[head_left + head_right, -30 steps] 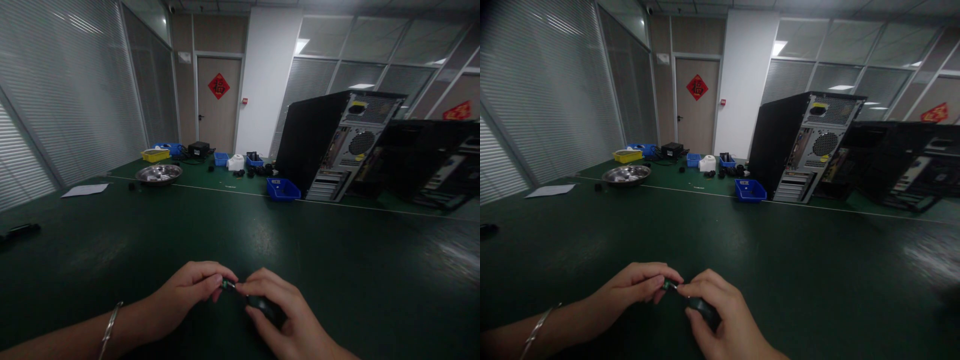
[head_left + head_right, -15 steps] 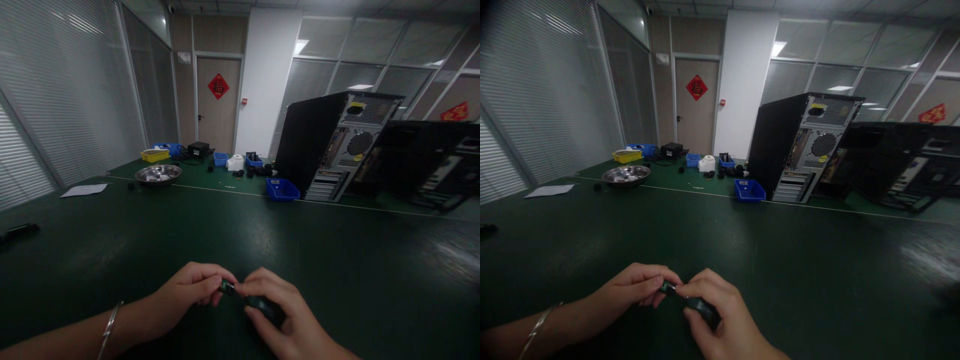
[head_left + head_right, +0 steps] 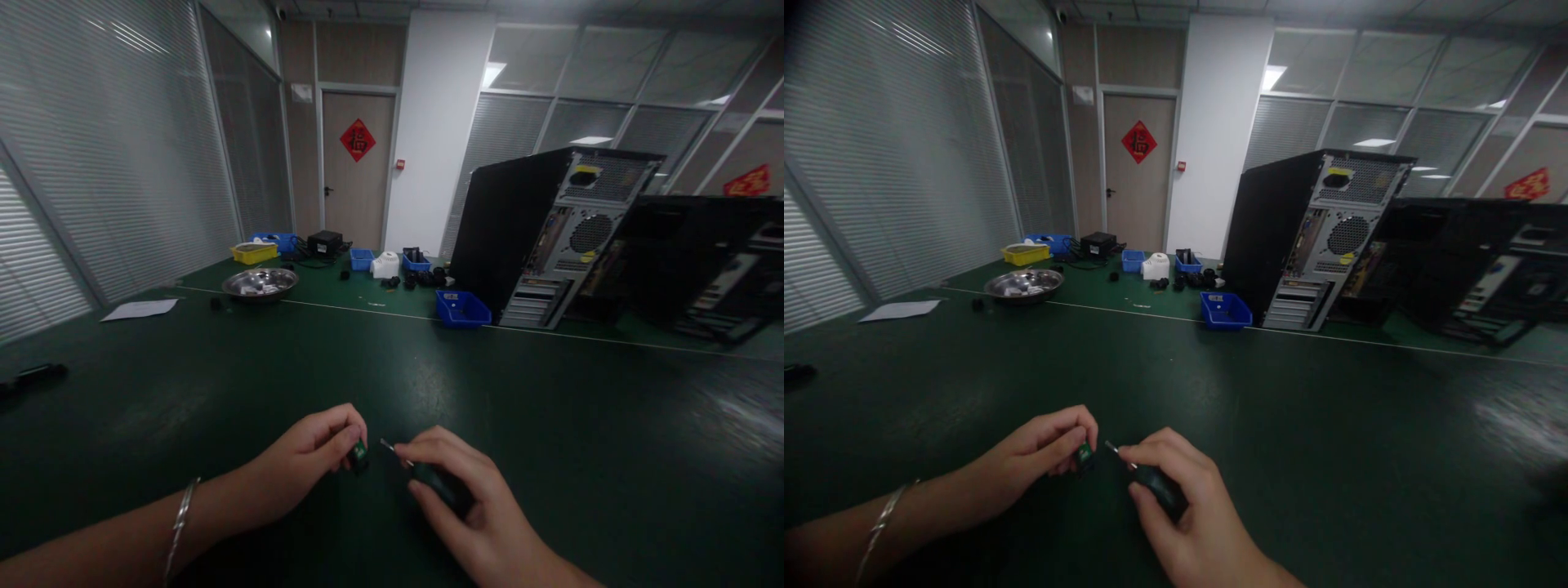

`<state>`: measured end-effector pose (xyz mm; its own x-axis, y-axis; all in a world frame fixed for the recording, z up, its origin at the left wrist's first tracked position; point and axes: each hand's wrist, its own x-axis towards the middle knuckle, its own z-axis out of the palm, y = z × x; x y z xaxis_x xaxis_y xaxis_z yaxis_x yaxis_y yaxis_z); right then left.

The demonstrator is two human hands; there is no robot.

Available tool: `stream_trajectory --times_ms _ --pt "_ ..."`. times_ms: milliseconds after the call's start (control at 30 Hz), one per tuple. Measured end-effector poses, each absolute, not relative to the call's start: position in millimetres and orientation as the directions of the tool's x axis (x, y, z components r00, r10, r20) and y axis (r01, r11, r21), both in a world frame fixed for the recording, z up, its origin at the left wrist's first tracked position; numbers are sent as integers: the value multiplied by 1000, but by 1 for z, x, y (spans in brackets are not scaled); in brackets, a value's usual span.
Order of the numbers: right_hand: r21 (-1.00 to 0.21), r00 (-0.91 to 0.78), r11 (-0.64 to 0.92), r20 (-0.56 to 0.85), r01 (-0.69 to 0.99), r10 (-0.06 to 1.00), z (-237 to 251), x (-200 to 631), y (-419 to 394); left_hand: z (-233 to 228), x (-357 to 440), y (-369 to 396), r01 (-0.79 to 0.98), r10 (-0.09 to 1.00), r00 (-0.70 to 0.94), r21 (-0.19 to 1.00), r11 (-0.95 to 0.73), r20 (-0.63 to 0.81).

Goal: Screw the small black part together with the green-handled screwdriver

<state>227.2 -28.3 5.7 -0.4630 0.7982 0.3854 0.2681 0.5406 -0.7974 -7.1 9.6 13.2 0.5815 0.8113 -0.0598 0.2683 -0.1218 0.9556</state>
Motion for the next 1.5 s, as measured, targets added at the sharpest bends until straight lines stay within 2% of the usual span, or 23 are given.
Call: stream_trajectory --times_ms 100,200,300,467,600,667,767,833,933,1033,1267,1500 --pt "-793 -452 552 405 258 794 5 227 -28 23 -7 1 397 718 695 849 -348 -30" --pt "-795 -449 551 407 255 795 5 226 -29 32 -5 -9 422 603 797 744 -518 -32" --pt "-798 -458 545 396 258 796 5 227 -29 34 -5 -12 451 583 810 698 -556 -60" --pt "-797 -458 542 390 266 799 6 227 -28 32 -9 -6 411 601 799 708 -574 23" --pt "-800 -457 536 384 271 803 5 227 -28 32 -9 -5 422 538 843 655 -627 -28" --pt "-798 -462 539 384 269 799 5 227 -29 31 -8 -6 445 540 840 641 -626 -56" --pt "-797 -469 543 386 264 794 6 227 -30 28 -8 -6 440 592 805 714 -545 -44" --pt "-799 -471 542 385 259 793 7 227 -30 25 -8 -4 382 654 756 824 -419 -17" --pt "-802 -473 541 385 255 793 7 227 -29 18 -6 2 168 726 687 979 -115 -33" --pt "-802 -475 536 376 264 796 8 227 -28 11 -5 7 -8 748 661 997 81 -55" --pt "-791 -477 545 379 278 793 10 226 -29 5 -6 12 -141 835 549 980 144 -44" --pt "-774 -486 567 394 283 780 7 227 -29 5 -4 13 -110 868 490 982 155 -82"
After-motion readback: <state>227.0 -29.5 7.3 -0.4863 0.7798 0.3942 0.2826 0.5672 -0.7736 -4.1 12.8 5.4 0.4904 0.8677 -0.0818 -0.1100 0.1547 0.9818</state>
